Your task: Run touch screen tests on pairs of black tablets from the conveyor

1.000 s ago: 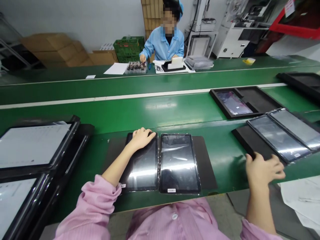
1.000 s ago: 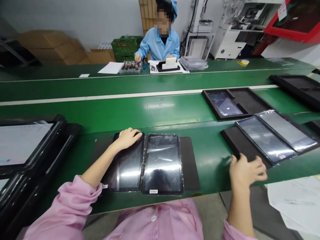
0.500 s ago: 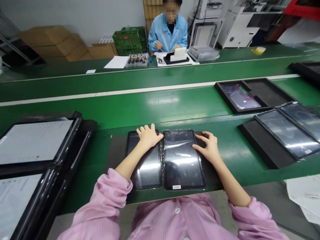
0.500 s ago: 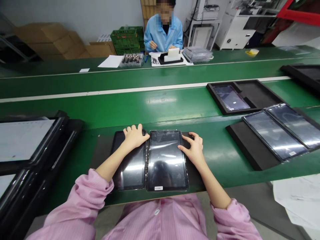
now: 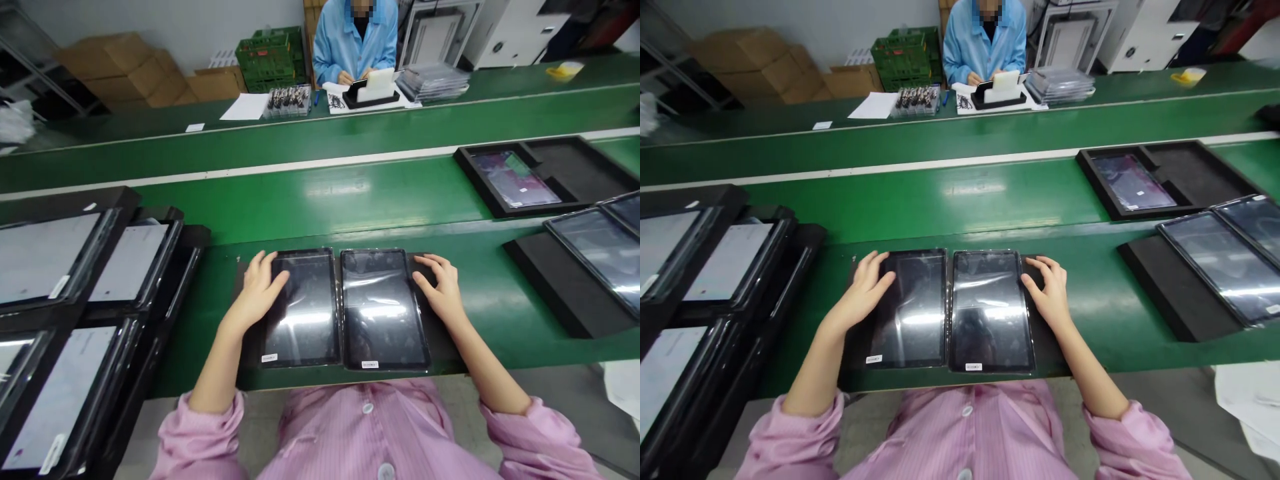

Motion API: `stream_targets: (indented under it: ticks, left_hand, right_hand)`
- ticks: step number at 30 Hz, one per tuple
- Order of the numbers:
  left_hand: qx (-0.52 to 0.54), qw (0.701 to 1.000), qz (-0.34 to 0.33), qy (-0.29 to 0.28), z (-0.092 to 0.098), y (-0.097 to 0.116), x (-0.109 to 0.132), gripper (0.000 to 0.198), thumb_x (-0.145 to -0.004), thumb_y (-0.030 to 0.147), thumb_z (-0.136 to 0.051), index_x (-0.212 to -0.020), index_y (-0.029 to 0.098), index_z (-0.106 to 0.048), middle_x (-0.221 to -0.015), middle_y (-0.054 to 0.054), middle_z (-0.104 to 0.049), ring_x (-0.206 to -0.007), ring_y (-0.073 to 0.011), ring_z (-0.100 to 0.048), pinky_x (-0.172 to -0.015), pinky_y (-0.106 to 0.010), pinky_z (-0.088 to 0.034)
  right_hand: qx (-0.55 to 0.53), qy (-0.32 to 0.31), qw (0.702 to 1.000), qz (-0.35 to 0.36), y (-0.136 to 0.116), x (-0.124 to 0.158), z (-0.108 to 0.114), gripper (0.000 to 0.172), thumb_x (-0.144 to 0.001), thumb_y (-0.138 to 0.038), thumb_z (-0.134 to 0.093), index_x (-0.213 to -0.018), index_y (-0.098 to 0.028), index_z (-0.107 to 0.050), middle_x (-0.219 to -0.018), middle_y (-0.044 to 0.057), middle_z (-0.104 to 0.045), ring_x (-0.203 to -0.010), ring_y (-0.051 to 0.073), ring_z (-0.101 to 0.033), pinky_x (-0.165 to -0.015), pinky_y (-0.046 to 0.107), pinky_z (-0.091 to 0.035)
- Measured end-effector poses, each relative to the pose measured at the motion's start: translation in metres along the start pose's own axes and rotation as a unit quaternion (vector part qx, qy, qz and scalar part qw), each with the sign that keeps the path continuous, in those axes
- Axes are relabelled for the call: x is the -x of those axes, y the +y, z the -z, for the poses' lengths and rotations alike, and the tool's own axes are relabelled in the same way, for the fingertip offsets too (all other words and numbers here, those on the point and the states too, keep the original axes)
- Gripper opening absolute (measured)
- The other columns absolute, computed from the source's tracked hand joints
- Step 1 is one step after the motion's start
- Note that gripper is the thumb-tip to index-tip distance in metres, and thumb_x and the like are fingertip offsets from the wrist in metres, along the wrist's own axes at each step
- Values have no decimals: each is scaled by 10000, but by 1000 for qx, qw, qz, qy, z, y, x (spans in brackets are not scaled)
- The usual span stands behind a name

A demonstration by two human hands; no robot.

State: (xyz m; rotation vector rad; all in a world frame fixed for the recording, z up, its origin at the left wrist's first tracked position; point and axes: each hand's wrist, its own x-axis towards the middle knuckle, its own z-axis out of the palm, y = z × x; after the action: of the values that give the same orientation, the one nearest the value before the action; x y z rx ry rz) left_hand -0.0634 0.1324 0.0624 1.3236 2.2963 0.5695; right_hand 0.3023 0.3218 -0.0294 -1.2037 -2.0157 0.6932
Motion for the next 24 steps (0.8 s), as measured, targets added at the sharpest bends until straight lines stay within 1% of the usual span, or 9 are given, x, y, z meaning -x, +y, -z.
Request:
stream_targets:
  ticks: [4,7,10,13,15,17,19,21,24]
  left_hand:
    - [91,988,20,125,-7,-43,33,771,-981,715,-300,-1447,143,-524,-1467,-213,-567,-1348,-352,-597,-1205,-552,-430]
    - [136,976,0,167,-18,-55,59,807,-982,786,-290,-1368,157,-617,-1413,-197,-625,-1227,-339,-671,-1114,-504,-524]
    - [167,973,-35,156,-24,-60,83,862,-956,866,-294,-1314,199,-704,-1525,-173,-566,-1372,-353,-593,-1164,-469,-495]
    - [188,978,-53,80,-21,-62,94,967,-866,974,-267,-1138,232,-825,-1650,-128,-448,-1435,-392,-540,-1217,-478,-443]
    - [178,982,-61,30,-16,-62,91,1003,-820,1012,-253,-984,238,-871,-1699,-111,-376,-1417,-425,-539,-1180,-507,-474]
    - [143,987,-73,11,-10,-59,80,982,-843,992,-239,-928,256,-883,-1722,-94,-330,-1376,-424,-550,-1106,-519,-523]
    - [97,992,-74,12,-6,-54,65,936,-906,932,-212,-1014,284,-878,-1732,-73,-298,-1266,-371,-601,-1028,-500,-559]
    - [46,997,-62,19,-6,-48,48,904,-957,868,-165,-1170,305,-839,-1718,-71,-308,-1124,-311,-644,-923,-467,-587]
    - [-17,997,-34,67,-13,-43,27,887,-987,813,-143,-1429,275,-692,-1642,-127,-417,-1032,-305,-669,-793,-444,-584]
  right_hand:
    - [-12,12,1000,3,-10,0,1,460,-998,-599,-478,-1215,-282,-731,-1265,126,-629,-1281,344,-523,-1142,575,-375]
    - [-13,-4,999,29,-20,7,5,463,-1013,-584,-466,-1206,-284,-761,-1295,129,-611,-1298,346,-516,-1161,578,-362]
    - [-9,-56,996,71,-25,23,14,464,-1026,-580,-447,-1196,-326,-795,-1394,113,-572,-1337,355,-484,-1176,596,-343]
    - [-6,-98,986,132,-25,41,22,444,-1029,-574,-457,-1178,-366,-819,-1480,90,-522,-1365,367,-444,-1166,615,-341]
    - [-11,-112,978,178,-23,48,25,427,-1024,-578,-470,-1139,-388,-835,-1496,79,-513,-1345,370,-442,-1150,623,-348]
    - [-21,-126,969,211,-22,51,27,426,-1017,-599,-476,-1095,-406,-848,-1492,69,-526,-1320,373,-445,-1142,632,-350]
    - [-22,-142,964,222,-22,50,26,451,-1004,-639,-476,-1038,-405,-860,-1490,64,-539,-1317,379,-439,-1140,635,-352]
    - [-4,-158,964,214,-24,46,23,497,-1000,-671,-461,-998,-381,-865,-1510,64,-527,-1341,388,-421,-1145,638,-349]
    - [30,-156,968,194,-25,40,18,556,-1025,-673,-402,-1047,-345,-850,-1556,85,-467,-1383,403,-396,-1152,654,-330]
